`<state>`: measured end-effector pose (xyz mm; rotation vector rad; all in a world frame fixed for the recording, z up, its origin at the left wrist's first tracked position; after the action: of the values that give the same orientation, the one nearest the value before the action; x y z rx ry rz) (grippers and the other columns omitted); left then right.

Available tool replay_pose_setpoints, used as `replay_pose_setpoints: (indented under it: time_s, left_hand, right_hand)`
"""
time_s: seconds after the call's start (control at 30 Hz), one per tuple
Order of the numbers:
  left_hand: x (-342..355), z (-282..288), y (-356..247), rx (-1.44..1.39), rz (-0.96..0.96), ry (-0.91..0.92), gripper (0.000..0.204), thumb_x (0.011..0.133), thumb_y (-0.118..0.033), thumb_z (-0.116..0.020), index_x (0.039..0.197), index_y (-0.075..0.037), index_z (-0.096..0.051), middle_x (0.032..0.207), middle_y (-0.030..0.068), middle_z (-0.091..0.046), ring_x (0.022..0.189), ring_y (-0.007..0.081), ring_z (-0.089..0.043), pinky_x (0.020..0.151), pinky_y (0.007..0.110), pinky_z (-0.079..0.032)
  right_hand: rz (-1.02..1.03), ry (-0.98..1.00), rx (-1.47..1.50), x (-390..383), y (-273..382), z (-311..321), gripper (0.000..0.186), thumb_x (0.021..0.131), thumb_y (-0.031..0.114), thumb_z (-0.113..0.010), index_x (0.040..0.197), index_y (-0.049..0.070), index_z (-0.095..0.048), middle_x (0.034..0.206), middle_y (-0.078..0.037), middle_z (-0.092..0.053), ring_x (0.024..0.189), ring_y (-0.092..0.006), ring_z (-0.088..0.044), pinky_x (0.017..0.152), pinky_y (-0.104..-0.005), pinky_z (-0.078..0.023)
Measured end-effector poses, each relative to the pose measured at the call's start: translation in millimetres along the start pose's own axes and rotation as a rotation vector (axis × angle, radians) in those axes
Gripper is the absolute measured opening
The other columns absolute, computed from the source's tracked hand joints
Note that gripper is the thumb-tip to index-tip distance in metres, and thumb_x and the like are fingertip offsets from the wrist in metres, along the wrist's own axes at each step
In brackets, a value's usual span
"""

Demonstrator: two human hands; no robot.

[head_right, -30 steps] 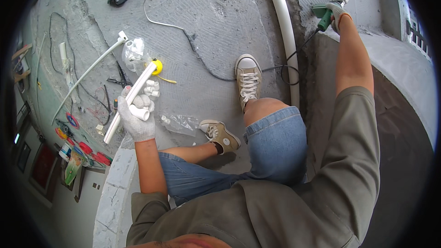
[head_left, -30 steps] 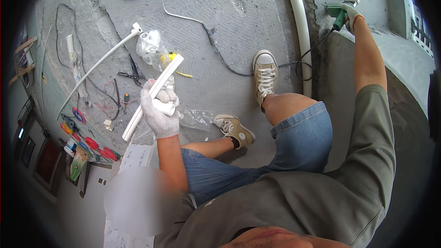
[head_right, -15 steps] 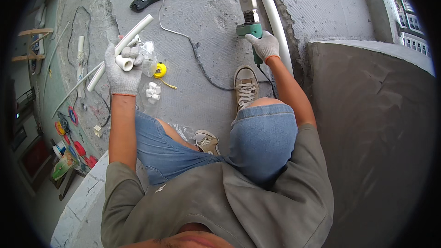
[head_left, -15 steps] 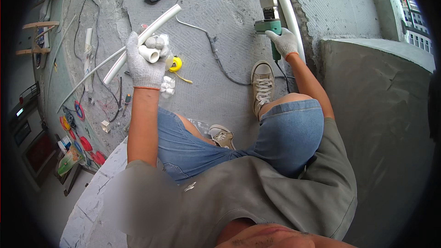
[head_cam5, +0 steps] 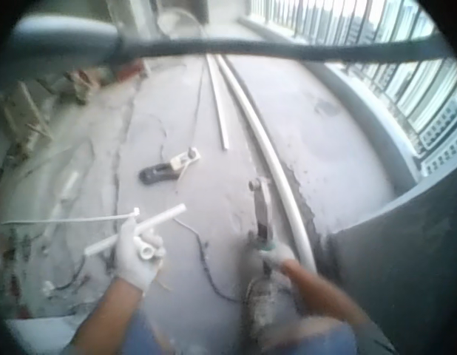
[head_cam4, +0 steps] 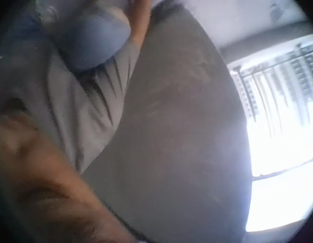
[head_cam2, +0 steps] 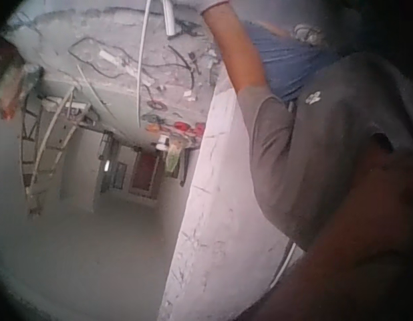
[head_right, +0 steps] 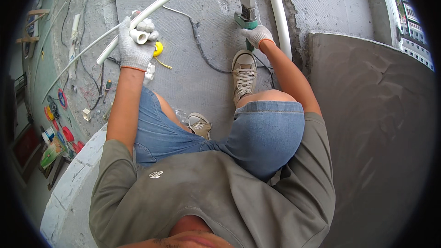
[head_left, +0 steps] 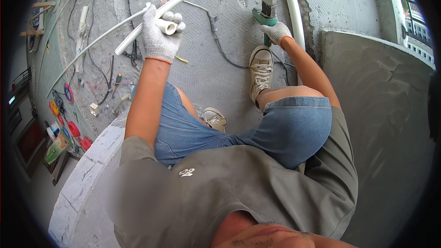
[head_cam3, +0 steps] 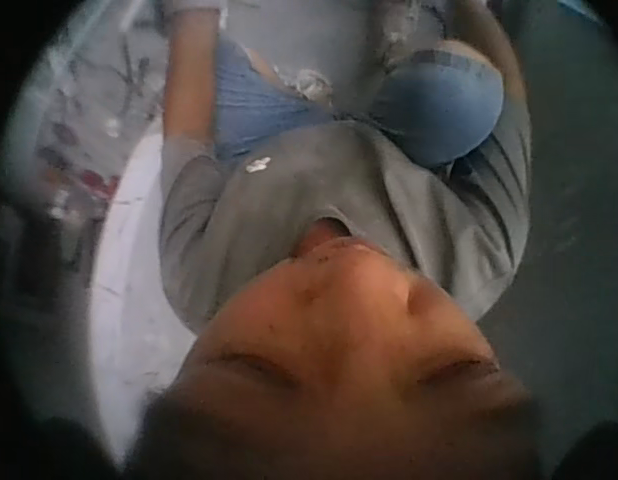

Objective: Measure, cut, and heat-fuse plastic water pipes and fittings.

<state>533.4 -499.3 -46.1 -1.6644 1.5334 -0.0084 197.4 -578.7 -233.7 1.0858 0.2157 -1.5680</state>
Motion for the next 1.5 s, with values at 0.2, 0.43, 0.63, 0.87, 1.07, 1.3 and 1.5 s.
replay_pose_setpoints:
  time_s: [0.2,0.43,0.63,0.87,1.07,1.3,1.5]
  left_hand:
    - [-16.5,-7.4,27.6,0.072,0.012,-0.03,0.033,0.095,-0.039,-0.055,0.109,-0.009,-0.056,0.069,0.0028,-0.053,0.068,0.0192,-0.052,0.055,0.031,-0.039]
    - [-13.6,13.7,40.4,0.078,0.057,-0.006,0.035,0.094,-0.038,-0.057,0.113,-0.009,-0.056,0.069,0.0039,-0.056,0.068,0.0218,-0.055,0.057,0.035,-0.043]
    - [-9.4,24.0,35.3,-0.009,0.072,-0.022,0.033,0.096,-0.037,-0.053,0.113,-0.008,-0.055,0.071,0.0073,-0.06,0.068,0.0248,-0.06,0.056,0.037,-0.049]
    - [-9.0,24.2,44.3,-0.045,0.159,0.011,0.035,0.095,-0.041,-0.056,0.113,-0.011,-0.056,0.073,0.0032,-0.058,0.073,0.021,-0.056,0.061,0.034,-0.044]
    - [-2.2,31.7,38.4,-0.039,0.12,-0.041,0.04,0.095,-0.04,-0.056,0.122,-0.01,-0.052,0.076,0.005,-0.059,0.078,0.0228,-0.058,0.065,0.036,-0.048]
    - [10.5,32.2,45.0,-0.058,0.056,-0.041,0.036,0.099,-0.032,-0.052,0.124,-0.006,-0.049,0.085,0.0133,-0.063,0.075,0.0251,-0.062,0.066,0.038,-0.053]
    - [-4.0,10.7,47.8,-0.06,0.063,0.027,0.036,0.098,-0.033,-0.054,0.122,-0.006,-0.05,0.09,0.0124,-0.063,0.079,0.0228,-0.062,0.068,0.038,-0.053]
  right_hand:
    - [0.063,-0.08,0.033,-4.1,-0.1,-15.0,0.062,0.075,0.059,-0.065,0.097,0.001,-0.071,0.085,-0.018,-0.069,0.077,-0.0261,-0.067,0.071,-0.0361,-0.05]
    - [-0.074,-0.211,-0.025,-35.1,7.3,-24.7,0.063,0.075,0.061,-0.061,0.111,0.01,-0.07,0.111,-0.023,-0.067,0.107,-0.0379,-0.062,0.091,-0.0427,-0.047]
    - [-0.147,-0.302,0.032,-37.1,28.6,-36.1,0.065,0.071,0.059,-0.066,0.107,0.006,-0.07,0.108,-0.021,-0.068,0.106,-0.0371,-0.063,0.092,-0.042,-0.048]
    - [-0.137,-0.308,0.005,-35.7,22.3,-38.0,0.061,0.071,0.056,-0.067,0.106,0.006,-0.07,0.107,-0.021,-0.068,0.104,-0.0371,-0.064,0.09,-0.0431,-0.049]
    - [-0.126,-0.368,0.027,-37.1,30.9,-39.8,0.057,0.07,0.055,-0.068,0.098,0.006,-0.072,0.1,-0.023,-0.069,0.098,-0.0387,-0.066,0.086,-0.0445,-0.051]
    - [-0.044,-0.151,-0.374,-60.4,32.0,-13.3,0.058,0.077,0.052,-0.065,0.112,0.006,-0.068,0.108,-0.023,-0.067,0.105,-0.0365,-0.064,0.092,-0.0426,-0.049]
    - [0.67,0.214,-0.111,-154.4,156.1,55.7,0.057,0.086,0.033,-0.067,0.134,0.007,-0.052,0.109,-0.022,-0.066,0.102,-0.0352,-0.064,0.088,-0.0391,-0.051]
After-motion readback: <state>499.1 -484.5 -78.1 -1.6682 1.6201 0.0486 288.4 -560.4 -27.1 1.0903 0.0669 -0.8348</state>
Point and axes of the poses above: each hand's wrist, its own x-axis towards the middle knuckle, its own z-axis out of the back of the hand, y = z × x, the point moved 4 cm from there along x, towards the middle knuckle
